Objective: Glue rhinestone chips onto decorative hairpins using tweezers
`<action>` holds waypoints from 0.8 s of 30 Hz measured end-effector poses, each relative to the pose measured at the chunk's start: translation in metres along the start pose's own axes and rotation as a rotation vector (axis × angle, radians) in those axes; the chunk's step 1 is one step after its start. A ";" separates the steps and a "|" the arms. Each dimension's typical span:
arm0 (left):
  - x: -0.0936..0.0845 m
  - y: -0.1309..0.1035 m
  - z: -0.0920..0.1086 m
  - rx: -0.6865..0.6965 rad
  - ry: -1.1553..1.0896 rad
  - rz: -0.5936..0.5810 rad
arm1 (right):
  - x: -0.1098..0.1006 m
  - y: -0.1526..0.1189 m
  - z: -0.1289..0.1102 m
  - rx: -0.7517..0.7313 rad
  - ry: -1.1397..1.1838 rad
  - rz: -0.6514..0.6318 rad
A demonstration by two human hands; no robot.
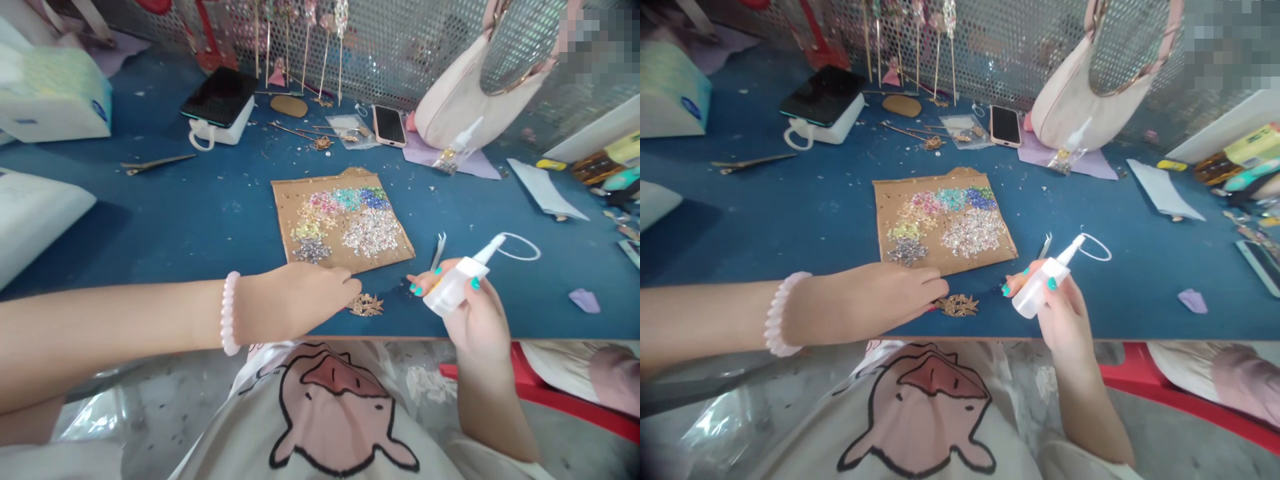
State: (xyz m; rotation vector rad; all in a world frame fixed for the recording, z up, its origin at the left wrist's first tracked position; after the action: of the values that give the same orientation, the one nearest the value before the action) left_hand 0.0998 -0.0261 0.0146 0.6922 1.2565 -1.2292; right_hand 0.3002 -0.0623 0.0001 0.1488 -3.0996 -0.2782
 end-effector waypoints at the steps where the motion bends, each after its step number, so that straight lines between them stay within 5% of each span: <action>1: 0.000 0.000 -0.001 -0.022 0.012 -0.020 | 0.002 -0.003 0.000 -0.011 0.015 -0.012; 6: -0.006 -0.002 -0.004 -0.105 0.047 -0.119 | 0.031 -0.010 0.006 0.043 0.102 -0.239; 12: -0.011 -0.008 -0.012 -0.183 0.033 -0.152 | 0.015 -0.006 0.000 -0.074 0.000 -0.007; 17: -0.011 -0.011 -0.020 -0.217 0.000 -0.178 | 0.023 -0.006 0.005 0.050 0.032 -0.186; 22: -0.014 -0.012 -0.018 -0.152 0.054 -0.066 | 0.012 -0.005 -0.001 -0.036 -0.015 -0.020; 24: -0.014 -0.011 -0.017 -0.152 0.072 -0.067 | 0.014 -0.005 0.000 -0.023 0.023 -0.060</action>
State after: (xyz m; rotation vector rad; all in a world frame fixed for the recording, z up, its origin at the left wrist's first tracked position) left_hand 0.0861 -0.0092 0.0260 0.5920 1.4272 -1.1582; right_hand 0.2868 -0.0683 -0.0009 0.2430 -3.0715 -0.3110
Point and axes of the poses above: each hand's wrist, its own y-axis towards the middle knuckle, its own x-axis out of the palm, z = x × y, the point moved 6 cm from there along y, towards the middle knuckle, and after that the axes turned 11 degrees about -z, right-handed, at the moved point
